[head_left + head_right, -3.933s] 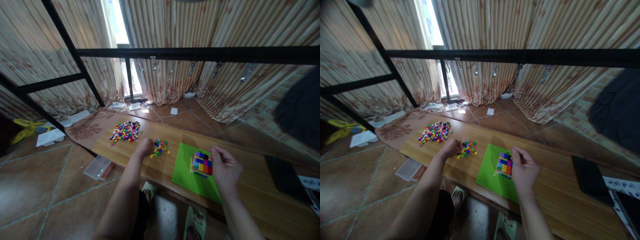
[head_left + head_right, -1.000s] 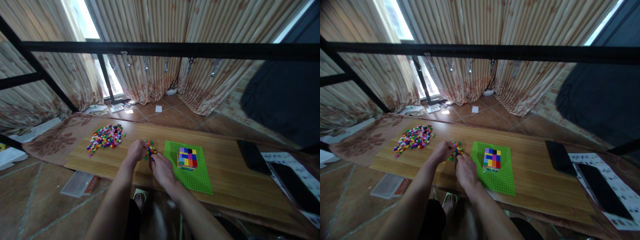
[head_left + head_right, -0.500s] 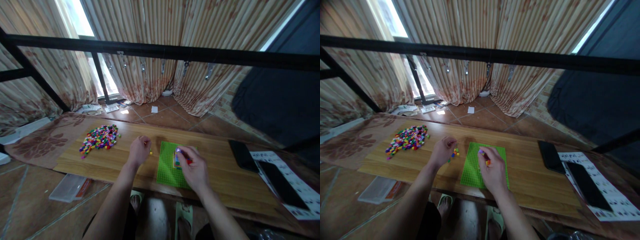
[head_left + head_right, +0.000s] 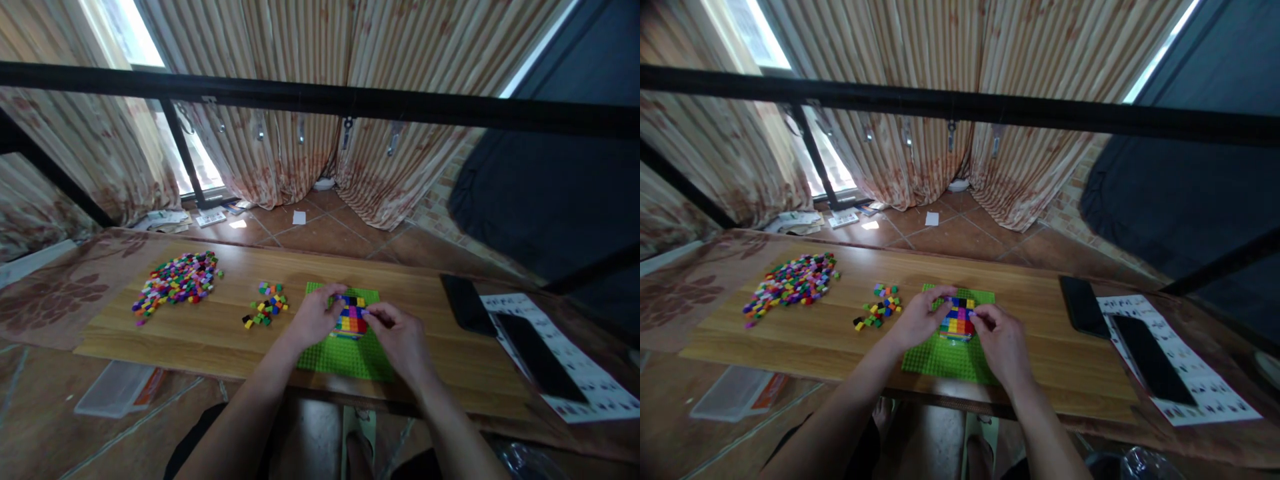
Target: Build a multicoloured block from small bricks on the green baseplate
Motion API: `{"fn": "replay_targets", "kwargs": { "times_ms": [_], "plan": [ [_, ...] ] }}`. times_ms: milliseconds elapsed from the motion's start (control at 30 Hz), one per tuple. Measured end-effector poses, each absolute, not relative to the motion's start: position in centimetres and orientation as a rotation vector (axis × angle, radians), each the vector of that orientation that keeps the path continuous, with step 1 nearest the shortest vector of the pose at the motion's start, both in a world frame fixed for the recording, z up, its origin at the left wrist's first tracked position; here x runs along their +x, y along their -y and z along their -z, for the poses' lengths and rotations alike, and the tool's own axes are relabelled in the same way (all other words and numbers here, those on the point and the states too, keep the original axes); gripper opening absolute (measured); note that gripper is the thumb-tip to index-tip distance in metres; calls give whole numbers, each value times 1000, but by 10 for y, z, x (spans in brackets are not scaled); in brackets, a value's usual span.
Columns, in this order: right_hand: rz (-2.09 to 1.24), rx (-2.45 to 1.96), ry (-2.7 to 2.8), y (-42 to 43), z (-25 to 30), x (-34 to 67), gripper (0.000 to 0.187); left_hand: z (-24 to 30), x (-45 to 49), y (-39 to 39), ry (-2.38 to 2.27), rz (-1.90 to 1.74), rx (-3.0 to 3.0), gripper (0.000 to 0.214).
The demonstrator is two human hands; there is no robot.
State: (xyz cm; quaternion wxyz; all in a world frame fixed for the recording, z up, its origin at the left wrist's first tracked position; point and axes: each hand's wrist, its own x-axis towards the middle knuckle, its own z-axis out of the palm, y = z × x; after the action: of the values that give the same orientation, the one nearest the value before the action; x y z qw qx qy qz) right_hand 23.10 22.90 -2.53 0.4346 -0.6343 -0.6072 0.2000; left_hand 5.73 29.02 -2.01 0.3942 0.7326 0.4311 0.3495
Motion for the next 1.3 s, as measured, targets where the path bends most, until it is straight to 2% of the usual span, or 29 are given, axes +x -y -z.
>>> {"fn": "replay_targets", "kwargs": {
  "times_ms": [567, 833, 1033, 1300],
  "plan": [
    [-439, -1548, 1488, -241, 33, 228, 19, 32, 79, -304, -984, -887, 1769, 24],
    [-544, -1573, 1362, -240, 31, 225, 18, 31, 81, -303, -998, -870, 1727, 26],
    [-651, -1542, 1246, -242, 32, 231, 24, 31, 82, -301, -1004, -890, 1736, 26],
    [-818, -1532, 1022, -249, 38, 231, 41, 29, 81, -300, -1007, -903, 1775, 26]
  ]
}}
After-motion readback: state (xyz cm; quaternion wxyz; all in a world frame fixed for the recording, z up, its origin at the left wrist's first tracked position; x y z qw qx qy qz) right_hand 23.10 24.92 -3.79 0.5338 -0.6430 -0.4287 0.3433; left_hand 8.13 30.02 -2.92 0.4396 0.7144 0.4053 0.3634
